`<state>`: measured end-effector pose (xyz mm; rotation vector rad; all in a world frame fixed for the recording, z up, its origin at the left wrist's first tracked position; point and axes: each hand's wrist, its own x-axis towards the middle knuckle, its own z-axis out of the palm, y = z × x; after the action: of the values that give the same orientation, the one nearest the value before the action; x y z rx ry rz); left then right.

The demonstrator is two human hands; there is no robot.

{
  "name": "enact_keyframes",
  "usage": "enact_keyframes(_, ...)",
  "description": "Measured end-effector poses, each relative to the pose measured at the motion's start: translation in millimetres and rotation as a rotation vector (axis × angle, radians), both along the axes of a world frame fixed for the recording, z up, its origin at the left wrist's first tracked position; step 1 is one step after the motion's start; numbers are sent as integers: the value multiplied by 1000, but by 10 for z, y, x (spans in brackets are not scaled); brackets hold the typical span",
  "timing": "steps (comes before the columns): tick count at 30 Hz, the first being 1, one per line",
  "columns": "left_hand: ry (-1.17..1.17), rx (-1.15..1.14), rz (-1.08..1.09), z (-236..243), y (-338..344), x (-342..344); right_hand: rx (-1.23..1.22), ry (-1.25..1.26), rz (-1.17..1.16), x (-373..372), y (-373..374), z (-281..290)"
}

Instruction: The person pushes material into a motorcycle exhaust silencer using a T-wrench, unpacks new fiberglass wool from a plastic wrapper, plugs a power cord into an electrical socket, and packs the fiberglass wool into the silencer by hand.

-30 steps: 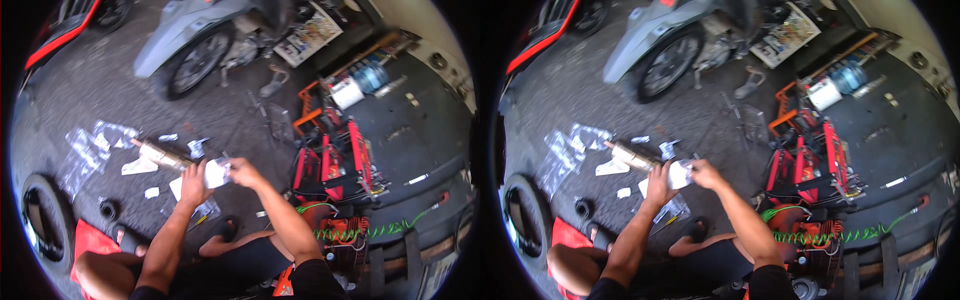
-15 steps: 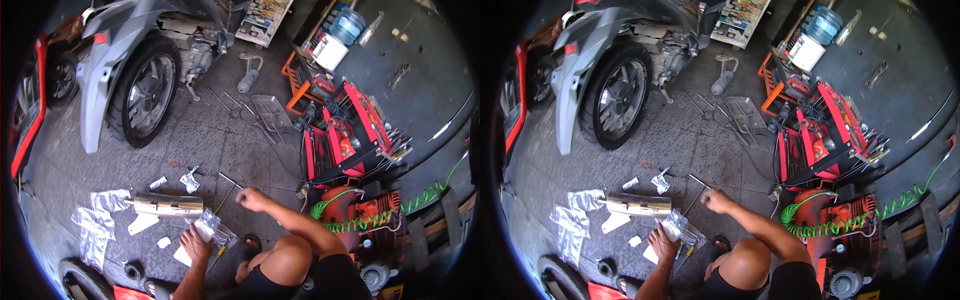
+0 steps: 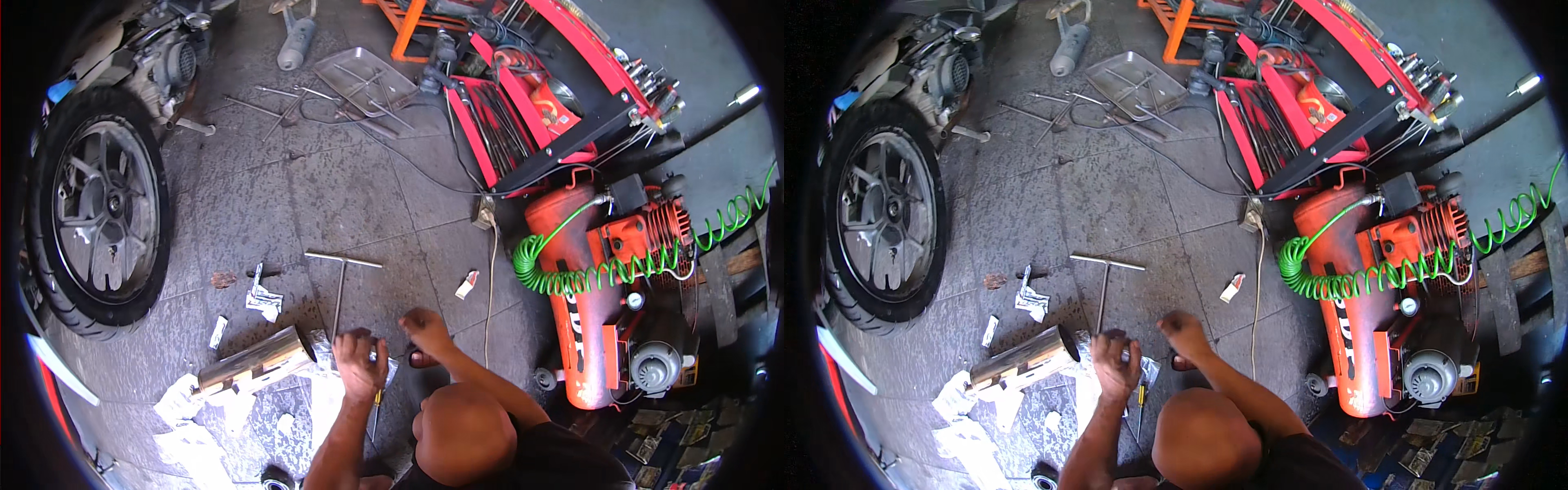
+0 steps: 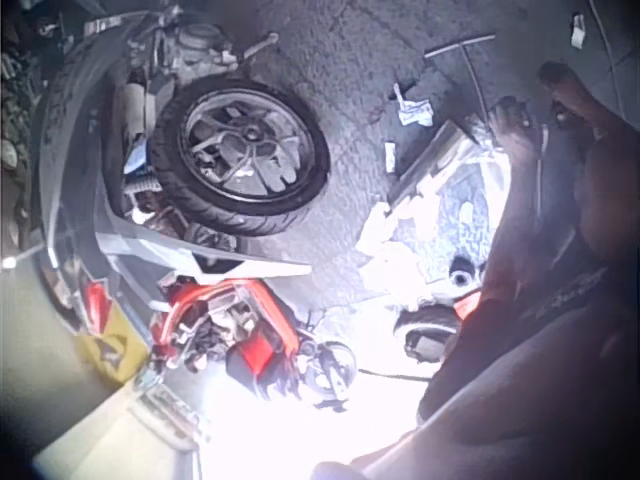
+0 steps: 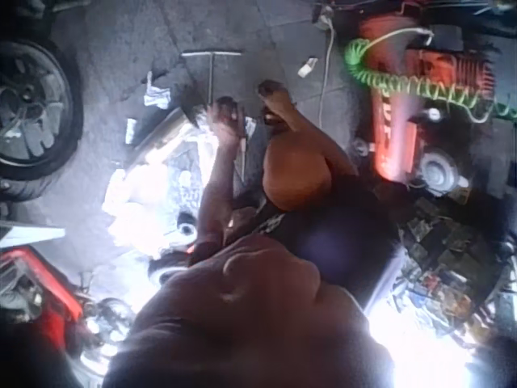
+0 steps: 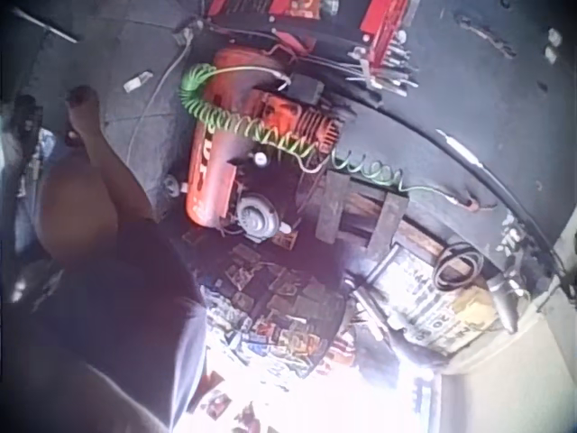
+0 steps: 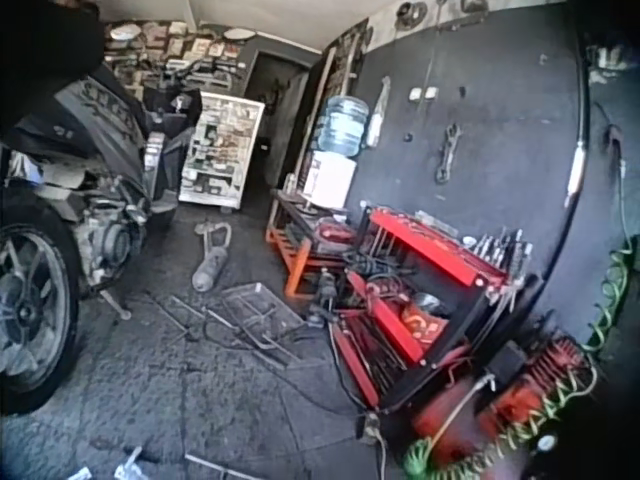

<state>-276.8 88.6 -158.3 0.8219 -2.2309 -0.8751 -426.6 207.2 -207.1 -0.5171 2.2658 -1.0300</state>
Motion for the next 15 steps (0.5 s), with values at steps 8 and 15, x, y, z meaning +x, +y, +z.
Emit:
enact_keyframes(8, 17, -49, 58, -53, -832, 278, -35, 235, -340, -1407, 367, -255)
enact_keyframes(15, -122, -1, 25, 142, -1136, 485, 242, 912, -452, -2703, 321, -611)
